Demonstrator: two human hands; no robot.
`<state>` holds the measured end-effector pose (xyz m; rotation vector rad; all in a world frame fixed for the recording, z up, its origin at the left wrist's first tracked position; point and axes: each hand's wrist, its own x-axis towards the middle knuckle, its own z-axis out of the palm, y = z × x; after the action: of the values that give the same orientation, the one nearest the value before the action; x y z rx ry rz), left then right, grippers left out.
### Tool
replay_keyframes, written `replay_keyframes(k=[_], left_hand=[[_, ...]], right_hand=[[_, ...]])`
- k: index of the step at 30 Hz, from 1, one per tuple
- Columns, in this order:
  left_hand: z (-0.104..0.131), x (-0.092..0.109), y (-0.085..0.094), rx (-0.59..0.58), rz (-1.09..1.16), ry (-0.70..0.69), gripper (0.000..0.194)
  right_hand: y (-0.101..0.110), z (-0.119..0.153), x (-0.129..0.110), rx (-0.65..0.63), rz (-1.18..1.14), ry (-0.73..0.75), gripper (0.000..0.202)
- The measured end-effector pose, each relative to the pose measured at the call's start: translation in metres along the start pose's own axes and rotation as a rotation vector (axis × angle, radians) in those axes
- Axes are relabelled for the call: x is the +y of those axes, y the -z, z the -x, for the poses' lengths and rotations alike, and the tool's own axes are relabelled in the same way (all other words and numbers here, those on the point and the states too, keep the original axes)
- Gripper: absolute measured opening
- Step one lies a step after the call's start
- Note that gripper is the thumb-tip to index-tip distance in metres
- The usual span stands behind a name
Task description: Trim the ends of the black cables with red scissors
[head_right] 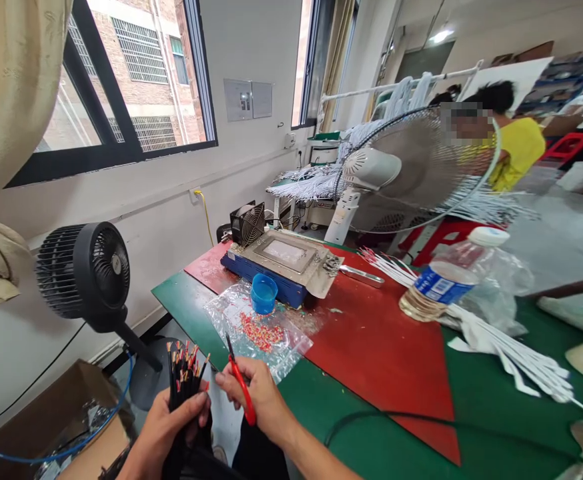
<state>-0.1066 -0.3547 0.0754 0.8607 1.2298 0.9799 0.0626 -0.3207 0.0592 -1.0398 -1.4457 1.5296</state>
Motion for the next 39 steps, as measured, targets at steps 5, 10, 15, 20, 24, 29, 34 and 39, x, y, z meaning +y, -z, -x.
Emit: replay_keyframes(k=[5,10,15,20,24,29,34,39], left_hand=[[-0.003,0.006,0.014,0.143,0.087,0.012,0.046],[-0.004,0.01,0.019,0.18,0.166,-0.047,0.043],[-0.006,0.005,0.018,0.145,0.094,-0.05,0.041],[-0.009,0.003,0.016,0.159,-0.068,-0.055,0.045],[-0.015,0.002,0.014,0.154,-0.118,-0.064,0.043],[-0.023,-0.001,0.011,0.172,-0.156,-0.068,0.046],[-0.026,0.004,0.007,0.18,-0.133,-0.073,0.044],[-0.028,0.005,0.006,0.155,-0.116,-0.053,0.045]], right_hand=[[0.009,0.002,-0.014,-0.181,0.302,0.002,0.04],[0.0,0.005,-0.017,-0.24,0.601,-0.035,0.046],[-0.007,0.006,-0.013,-0.226,0.651,-0.008,0.05],[-0.006,0.008,-0.014,-0.222,0.599,-0.041,0.055],[-0.005,0.006,-0.013,-0.195,0.616,-0.063,0.054],[-0.004,0.004,-0.013,-0.162,0.688,-0.096,0.054],[-0.001,0.004,-0.017,-0.144,0.786,-0.111,0.049],[-0.001,0.003,-0.018,-0.151,0.808,-0.116,0.046]])
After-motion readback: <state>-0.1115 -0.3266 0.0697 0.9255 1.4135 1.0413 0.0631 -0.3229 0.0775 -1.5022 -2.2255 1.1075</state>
